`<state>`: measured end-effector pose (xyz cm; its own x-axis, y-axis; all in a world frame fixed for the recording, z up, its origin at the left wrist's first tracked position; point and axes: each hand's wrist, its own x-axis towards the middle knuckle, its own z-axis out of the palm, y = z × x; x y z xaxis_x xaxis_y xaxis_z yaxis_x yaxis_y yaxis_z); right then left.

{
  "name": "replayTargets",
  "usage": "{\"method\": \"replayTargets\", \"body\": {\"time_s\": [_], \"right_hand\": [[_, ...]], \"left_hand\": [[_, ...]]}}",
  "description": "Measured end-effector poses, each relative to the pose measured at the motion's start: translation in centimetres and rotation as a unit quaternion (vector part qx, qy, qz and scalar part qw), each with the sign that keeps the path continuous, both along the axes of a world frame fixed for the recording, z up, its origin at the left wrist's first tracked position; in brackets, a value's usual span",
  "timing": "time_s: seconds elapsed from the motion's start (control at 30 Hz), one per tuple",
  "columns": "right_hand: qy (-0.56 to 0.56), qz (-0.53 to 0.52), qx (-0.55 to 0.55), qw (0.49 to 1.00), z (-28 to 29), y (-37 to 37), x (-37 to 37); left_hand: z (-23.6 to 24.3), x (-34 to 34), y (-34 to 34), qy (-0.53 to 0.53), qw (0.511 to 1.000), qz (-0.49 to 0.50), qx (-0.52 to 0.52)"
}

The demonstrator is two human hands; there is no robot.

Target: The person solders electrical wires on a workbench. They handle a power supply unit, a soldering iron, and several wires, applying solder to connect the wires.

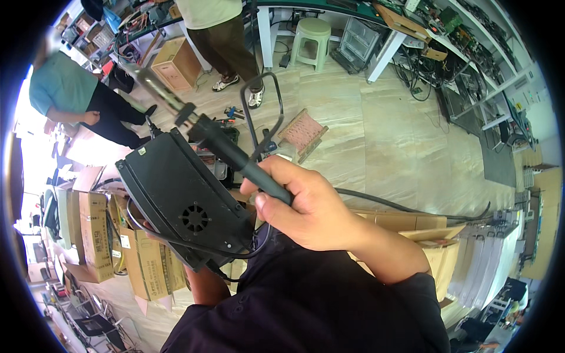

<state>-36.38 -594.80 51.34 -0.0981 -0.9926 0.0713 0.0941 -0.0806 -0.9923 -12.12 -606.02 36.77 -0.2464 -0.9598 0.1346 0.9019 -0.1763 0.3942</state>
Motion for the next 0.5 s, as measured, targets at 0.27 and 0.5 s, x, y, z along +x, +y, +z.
{"method": "replayTargets", "body": {"time_s": [0.27,0.5], "right_hand": [[0.031,0.095,0.021,0.995,1.1,-11.6,-7.9],[0.048,0.184,0.081,0.978,1.4,-25.0,-11.5]], "left_hand": [[0.5,-5.6,-8.1,-0.001,0.999,0.040,-0.033],[-0.4,-8.7,-19.6,-0.012,0.991,0.089,-0.098]]}}
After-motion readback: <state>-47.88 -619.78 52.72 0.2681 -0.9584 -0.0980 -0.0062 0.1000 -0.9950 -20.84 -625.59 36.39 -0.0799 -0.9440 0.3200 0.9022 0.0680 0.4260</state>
